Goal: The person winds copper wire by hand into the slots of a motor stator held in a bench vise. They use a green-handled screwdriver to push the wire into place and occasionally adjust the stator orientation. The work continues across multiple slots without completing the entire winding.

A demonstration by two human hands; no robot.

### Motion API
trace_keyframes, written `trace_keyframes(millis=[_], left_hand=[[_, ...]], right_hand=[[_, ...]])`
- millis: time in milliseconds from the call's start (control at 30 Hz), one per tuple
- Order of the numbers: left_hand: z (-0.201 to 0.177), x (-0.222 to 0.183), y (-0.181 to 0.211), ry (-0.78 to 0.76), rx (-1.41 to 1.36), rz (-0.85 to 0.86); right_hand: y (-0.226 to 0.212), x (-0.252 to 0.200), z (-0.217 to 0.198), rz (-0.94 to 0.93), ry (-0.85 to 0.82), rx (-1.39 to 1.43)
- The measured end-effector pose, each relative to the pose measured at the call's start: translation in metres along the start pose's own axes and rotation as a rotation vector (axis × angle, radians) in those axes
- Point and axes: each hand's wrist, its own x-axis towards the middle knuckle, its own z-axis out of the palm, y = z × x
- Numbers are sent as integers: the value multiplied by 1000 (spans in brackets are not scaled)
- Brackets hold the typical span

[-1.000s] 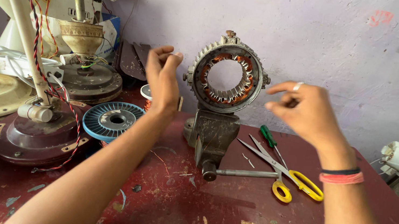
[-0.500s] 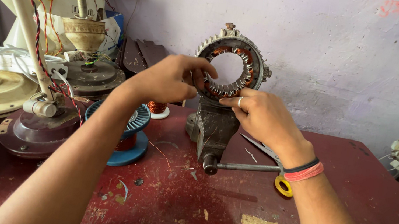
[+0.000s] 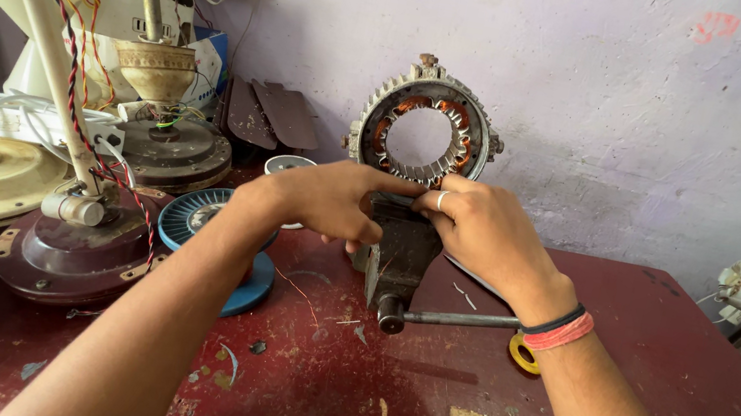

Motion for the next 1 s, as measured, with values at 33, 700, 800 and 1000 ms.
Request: trace_keyframes(millis=[33, 700, 800, 1000], left_hand=[[1, 1, -1, -2, 8, 14], [8, 20, -29, 16, 5, 201], [8, 21, -31, -18, -18, 199], [8, 22, -30, -61, -68, 81]], right_hand=[[-1, 0, -1, 5, -9, 13], [-39, 9, -43, 308, -467, 337], [-40, 9, -43, 251, -317, 501], [-16, 27, -47, 466, -89, 539]])
